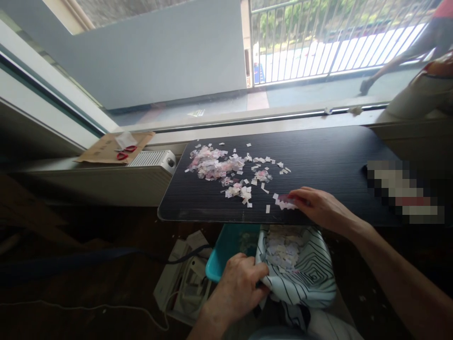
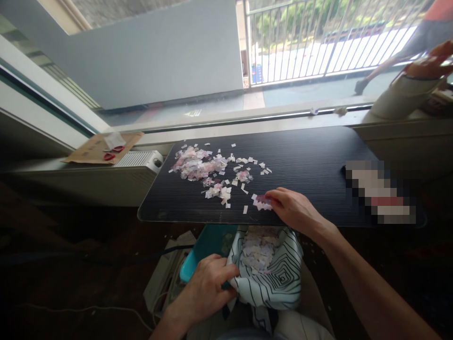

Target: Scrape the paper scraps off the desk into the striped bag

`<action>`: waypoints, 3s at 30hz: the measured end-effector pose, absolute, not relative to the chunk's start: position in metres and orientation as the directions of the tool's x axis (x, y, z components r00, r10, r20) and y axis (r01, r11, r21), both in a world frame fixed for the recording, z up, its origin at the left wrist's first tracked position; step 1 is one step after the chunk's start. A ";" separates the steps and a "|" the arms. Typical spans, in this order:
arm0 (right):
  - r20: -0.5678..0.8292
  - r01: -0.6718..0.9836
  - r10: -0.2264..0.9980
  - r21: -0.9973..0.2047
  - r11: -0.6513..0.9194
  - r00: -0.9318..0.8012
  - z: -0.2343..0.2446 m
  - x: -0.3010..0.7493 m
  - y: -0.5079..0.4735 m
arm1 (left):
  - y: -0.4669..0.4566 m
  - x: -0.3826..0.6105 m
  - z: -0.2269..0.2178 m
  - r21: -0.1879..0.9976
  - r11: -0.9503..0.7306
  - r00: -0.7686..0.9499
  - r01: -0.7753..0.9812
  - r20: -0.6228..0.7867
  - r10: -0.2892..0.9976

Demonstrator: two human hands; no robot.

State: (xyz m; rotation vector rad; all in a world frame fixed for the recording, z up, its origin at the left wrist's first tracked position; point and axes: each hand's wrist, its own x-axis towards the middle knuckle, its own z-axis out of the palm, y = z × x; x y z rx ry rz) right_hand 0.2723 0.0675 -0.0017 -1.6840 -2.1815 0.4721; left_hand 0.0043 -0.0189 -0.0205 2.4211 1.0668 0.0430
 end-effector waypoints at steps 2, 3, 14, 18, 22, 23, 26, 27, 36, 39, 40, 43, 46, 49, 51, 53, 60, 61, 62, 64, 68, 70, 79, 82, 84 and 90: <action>0.035 0.832 0.959 -0.489 0.261 -0.281 0.002 0.272 0.062 | -0.018 0.004 -0.020 0.446 -0.576 0.695 0.685 -0.164 0.700; 0.045 0.841 0.966 -0.483 0.244 -0.255 0.003 0.273 0.060 | -0.018 0.004 -0.019 0.446 -0.577 0.697 0.684 -0.165 0.698; 0.006 0.803 0.935 -0.510 0.308 -0.355 0.016 0.261 0.044 | -0.015 0.006 -0.015 0.417 -0.595 0.703 0.688 -0.179 0.688; 0.129 0.851 0.949 -0.421 0.315 -0.287 0.008 0.246 0.082 | -0.015 0.006 -0.013 0.408 -0.593 0.700 0.694 -0.191 0.688; 0.142 0.869 0.944 -0.370 0.328 -0.296 -0.003 0.237 0.109 | -0.018 0.004 -0.012 0.419 -0.568 0.679 0.708 -0.186 0.710; 0.134 0.869 0.941 -0.362 0.337 -0.310 -0.004 0.237 0.107 | -0.019 0.003 -0.012 0.422 -0.562 0.675 0.711 -0.183 0.715; 0.095 0.849 0.921 -0.362 0.385 -0.377 0.000 0.242 0.087 | -0.020 0.000 -0.014 0.425 -0.551 0.665 0.718 -0.184 0.724; 0.077 0.834 0.909 -0.373 0.407 -0.410 0.002 0.245 0.077 | -0.019 0.000 -0.014 0.424 -0.550 0.664 0.719 -0.186 0.724; 0.115 0.822 0.922 -0.422 0.381 -0.369 0.004 0.272 0.031 | -0.011 0.004 -0.012 0.403 -0.595 0.697 0.696 -0.178 0.695; 0.069 0.803 0.904 -0.436 0.407 -0.421 0.005 0.270 0.024 | -0.013 0.005 -0.011 0.405 -0.590 0.693 0.699 -0.178 0.699; 0.055 0.790 0.895 -0.449 0.418 -0.442 0.006 0.269 0.022 | -0.014 0.005 -0.012 0.406 -0.587 0.690 0.701 -0.179 0.701; 0.075 0.782 0.898 -0.465 0.416 -0.433 0.005 0.265 0.022 | -0.016 0.005 -0.012 0.413 -0.581 0.688 0.702 -0.182 0.702; 0.121 0.783 0.905 -0.463 0.415 -0.408 0.002 0.261 0.027 | -0.017 0.005 -0.011 0.405 -0.585 0.691 0.702 -0.191 0.697; 0.100 0.767 0.880 -0.452 0.455 -0.464 0.001 0.259 0.027 | -0.017 0.005 -0.009 0.387 -0.593 0.692 0.706 -0.198 0.694; 0.078 0.767 0.870 -0.438 0.468 -0.486 0.004 0.257 0.024 | -0.017 0.005 -0.009 0.379 -0.593 0.688 0.710 -0.197 0.698; 0.077 0.785 0.879 -0.419 0.457 -0.471 0.009 0.254 0.022 | -0.018 0.005 -0.009 0.376 -0.595 0.688 0.711 -0.192 0.700; 0.065 0.768 0.887 -0.474 0.431 -0.458 0.012 0.231 0.049 | -0.020 0.002 -0.014 0.356 -0.607 0.691 0.711 -0.188 0.698; 0.090 0.772 0.898 -0.478 0.419 -0.432 0.010 0.225 0.056 | -0.021 0.001 -0.015 0.355 -0.603 0.687 0.714 -0.190 0.702; 0.107 0.777 0.907 -0.481 0.406 -0.408 0.008 0.219 0.065 | -0.022 0.001 -0.016 0.354 -0.599 0.683 0.718 -0.189 0.706; 0.112 0.785 0.914 -0.478 0.393 -0.389 0.005 0.206 0.082 | -0.024 -0.001 -0.018 0.350 -0.596 0.677 0.722 -0.185 0.712; 0.110 0.845 0.940 -0.413 0.340 -0.324 0.001 0.191 0.109 | -0.026 -0.004 -0.020 0.351 -0.591 0.670 0.726 -0.172 0.722; 0.126 0.862 0.952 -0.404 0.307 -0.281 0.001 0.191 0.114 | -0.027 -0.005 -0.021 0.358 -0.588 0.670 0.725 -0.171 0.722; 0.103 0.885 0.977 -0.414 0.213 -0.187 0.001 0.214 0.106 | -0.024 -0.003 -0.024 0.376 -0.606 0.693 0.701 -0.158 0.703; 0.075 0.865 0.976 -0.453 0.217 -0.205 -0.001 0.217 0.108 | -0.024 -0.001 -0.024 0.376 -0.615 0.701 0.694 -0.157 0.696; 0.043 0.837 0.970 -0.496 0.229 -0.240 -0.001 0.220 0.110 | -0.024 0.000 -0.024 0.373 -0.614 0.700 0.696 -0.160 0.696; 0.120 0.892 0.992 -0.444 0.083 -0.033 -0.002 0.234 0.122 | -0.024 0.000 -0.025 0.385 -0.589 0.685 0.710 -0.185 0.705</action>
